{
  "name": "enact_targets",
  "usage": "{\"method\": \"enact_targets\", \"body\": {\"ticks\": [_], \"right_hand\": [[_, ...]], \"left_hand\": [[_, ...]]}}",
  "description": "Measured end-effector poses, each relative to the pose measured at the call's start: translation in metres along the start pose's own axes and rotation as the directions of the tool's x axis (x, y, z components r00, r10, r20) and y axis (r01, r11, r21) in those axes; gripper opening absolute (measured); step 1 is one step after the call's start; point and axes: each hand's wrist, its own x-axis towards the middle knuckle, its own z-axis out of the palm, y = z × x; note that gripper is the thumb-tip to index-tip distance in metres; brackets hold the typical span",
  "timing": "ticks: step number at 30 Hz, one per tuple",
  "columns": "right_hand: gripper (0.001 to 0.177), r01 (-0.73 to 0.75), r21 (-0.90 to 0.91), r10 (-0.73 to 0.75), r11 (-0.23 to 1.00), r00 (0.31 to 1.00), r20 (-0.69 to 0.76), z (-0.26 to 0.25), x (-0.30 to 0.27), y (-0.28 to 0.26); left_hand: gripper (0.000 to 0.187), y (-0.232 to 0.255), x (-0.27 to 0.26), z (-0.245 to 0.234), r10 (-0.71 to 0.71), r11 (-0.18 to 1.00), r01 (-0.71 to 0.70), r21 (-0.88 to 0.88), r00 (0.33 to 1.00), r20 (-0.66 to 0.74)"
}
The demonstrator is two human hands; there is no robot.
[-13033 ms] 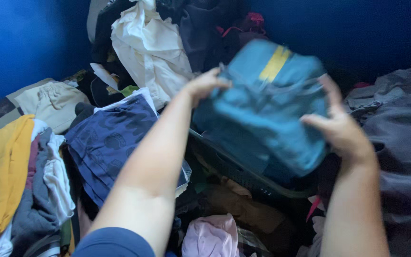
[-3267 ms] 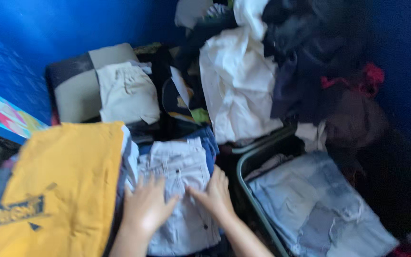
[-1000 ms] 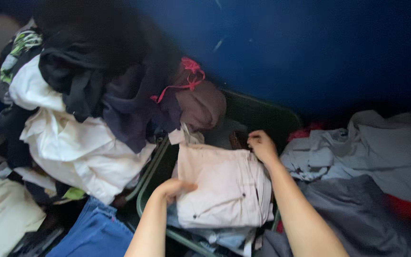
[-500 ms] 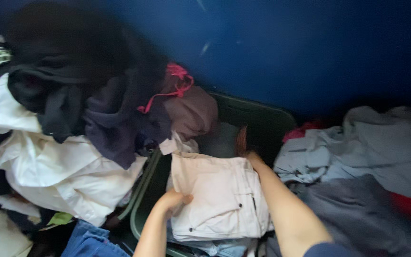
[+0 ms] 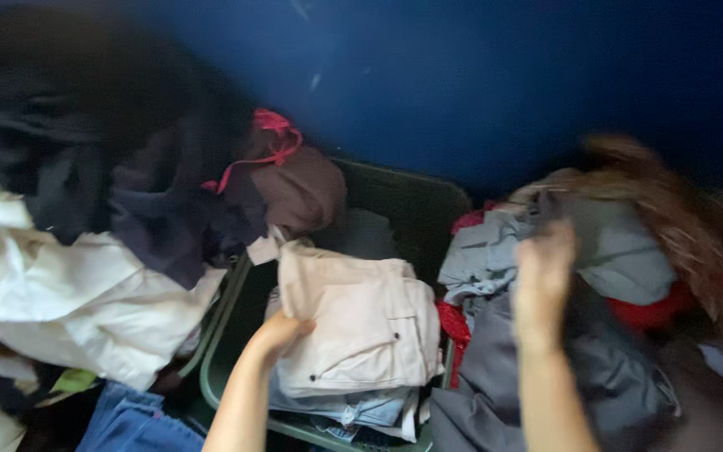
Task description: The person sorts through a large pile of clothes, picking up individual items like shirts and pants, unfolding some to check them, and then placing them into different bins or baskets.
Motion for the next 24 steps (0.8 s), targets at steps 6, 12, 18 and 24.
{"method": "enact_targets", "body": {"ticks": [6, 12, 18, 24], "right_hand": [[0.109, -0.228, -0.424, 0.429, 0.876, 0.771, 0.471, 0.057, -0.08, 0.128], [0.098, -0.783, -0.143, 0.722, 0.605, 0.464, 0.513, 0.052, -0.065, 0.137], [0.082, -0.112, -0.237, 0.127, 0.965, 0.991, 0.049, 0.087, 0.001, 0.093], [0.077, -0.037, -0.452, 0.062, 0.891, 0.997, 0.041, 0.133, 0.037, 0.132]], "left_hand": [[0.05, 0.058, -0.003, 0.014, 0.275, 0.945, -0.298, 0.136, 0.947, 0.165], [0.047, 0.112, 0.047, 0.025, 0.29, 0.93, -0.337, 0.149, 0.919, 0.268], [0.054, 0.146, 0.152, 0.045, 0.556, 0.829, -0.56, 0.009, 0.824, 0.107], [0.067, 0.127, 0.237, 0.03, 0.575, 0.81, -0.583, 0.057, 0.81, 0.119]]}}
